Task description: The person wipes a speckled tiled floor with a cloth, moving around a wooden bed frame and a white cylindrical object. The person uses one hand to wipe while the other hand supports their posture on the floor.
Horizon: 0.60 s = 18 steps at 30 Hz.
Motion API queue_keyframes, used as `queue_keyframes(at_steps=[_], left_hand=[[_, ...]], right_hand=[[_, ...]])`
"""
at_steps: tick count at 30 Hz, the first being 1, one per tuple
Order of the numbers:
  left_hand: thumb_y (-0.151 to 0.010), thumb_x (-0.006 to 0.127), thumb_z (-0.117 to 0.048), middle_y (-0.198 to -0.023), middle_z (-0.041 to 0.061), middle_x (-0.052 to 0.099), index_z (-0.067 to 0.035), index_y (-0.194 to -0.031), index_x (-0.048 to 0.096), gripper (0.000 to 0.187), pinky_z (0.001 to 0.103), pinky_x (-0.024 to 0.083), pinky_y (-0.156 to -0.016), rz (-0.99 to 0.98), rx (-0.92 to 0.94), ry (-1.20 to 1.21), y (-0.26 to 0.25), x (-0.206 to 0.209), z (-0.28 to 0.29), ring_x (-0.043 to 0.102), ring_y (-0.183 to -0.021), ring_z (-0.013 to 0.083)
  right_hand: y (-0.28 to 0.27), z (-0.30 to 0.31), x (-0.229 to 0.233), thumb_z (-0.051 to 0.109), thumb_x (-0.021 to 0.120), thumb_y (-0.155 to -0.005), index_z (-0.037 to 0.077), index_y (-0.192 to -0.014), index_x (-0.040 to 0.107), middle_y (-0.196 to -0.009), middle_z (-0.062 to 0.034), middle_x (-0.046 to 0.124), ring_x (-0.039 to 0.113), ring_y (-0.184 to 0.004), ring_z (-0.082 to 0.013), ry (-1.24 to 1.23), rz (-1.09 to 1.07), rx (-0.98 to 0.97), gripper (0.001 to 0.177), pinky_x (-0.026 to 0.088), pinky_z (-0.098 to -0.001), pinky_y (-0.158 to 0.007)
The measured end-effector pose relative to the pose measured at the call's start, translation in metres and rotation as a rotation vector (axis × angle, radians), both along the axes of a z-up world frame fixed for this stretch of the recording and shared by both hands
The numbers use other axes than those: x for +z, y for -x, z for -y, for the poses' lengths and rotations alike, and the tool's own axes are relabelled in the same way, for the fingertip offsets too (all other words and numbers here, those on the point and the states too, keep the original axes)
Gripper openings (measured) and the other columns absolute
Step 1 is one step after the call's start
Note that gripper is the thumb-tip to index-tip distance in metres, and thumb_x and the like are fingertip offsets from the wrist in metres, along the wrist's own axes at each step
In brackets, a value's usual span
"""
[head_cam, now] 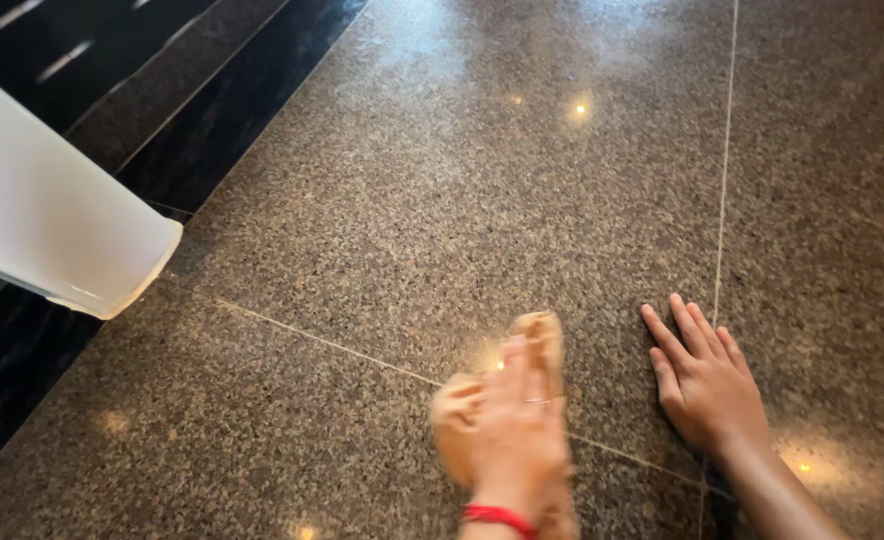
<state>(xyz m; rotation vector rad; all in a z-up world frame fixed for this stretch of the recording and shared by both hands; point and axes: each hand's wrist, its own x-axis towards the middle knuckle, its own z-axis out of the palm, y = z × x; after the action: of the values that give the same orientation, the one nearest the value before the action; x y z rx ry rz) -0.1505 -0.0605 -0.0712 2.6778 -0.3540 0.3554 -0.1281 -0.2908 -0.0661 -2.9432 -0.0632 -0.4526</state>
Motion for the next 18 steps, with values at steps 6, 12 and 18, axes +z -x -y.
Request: queue_keyframes(at_steps=[6,12,18], left_hand=[[-0.097,0.048,-0.025,-0.166,0.017,0.029,0.002,-0.157,0.033,0.068,0.044,0.02,-0.125,-0.06,-0.11,0.001,-0.025,0.01,0.031,0.024,-0.156,0.0285],[-0.099,0.045,-0.021,-0.163,0.019,0.026,-0.003,-0.157,0.028,0.063,0.046,0.019,-0.123,-0.072,0.053,-0.438,-0.11,0.007,-0.044,0.02,-0.153,0.0337],[-0.108,0.037,-0.032,-0.164,0.02,0.029,-0.004,-0.156,0.031,0.056,0.046,0.022,-0.124,-0.15,0.335,-0.316,-0.131,0.008,-0.139,0.025,-0.153,0.0335]], right_hand=[[0.0,0.002,0.001,0.036,0.04,-0.1,0.032,-0.157,0.039,-0.166,-0.0062,0.033,0.029,-0.152,-0.0241,-0.012,-0.011,0.022,0.057,0.021,-0.0434,-0.122],[0.001,0.005,0.002,0.037,0.041,-0.101,0.031,-0.157,0.04,-0.166,-0.0066,0.033,0.029,-0.152,-0.0253,-0.01,-0.024,0.025,0.056,0.02,-0.0438,-0.122],[0.001,0.003,0.001,0.037,0.04,-0.102,0.032,-0.157,0.04,-0.167,-0.0068,0.032,0.028,-0.153,-0.0251,-0.03,-0.024,0.035,0.056,0.02,-0.043,-0.123]])
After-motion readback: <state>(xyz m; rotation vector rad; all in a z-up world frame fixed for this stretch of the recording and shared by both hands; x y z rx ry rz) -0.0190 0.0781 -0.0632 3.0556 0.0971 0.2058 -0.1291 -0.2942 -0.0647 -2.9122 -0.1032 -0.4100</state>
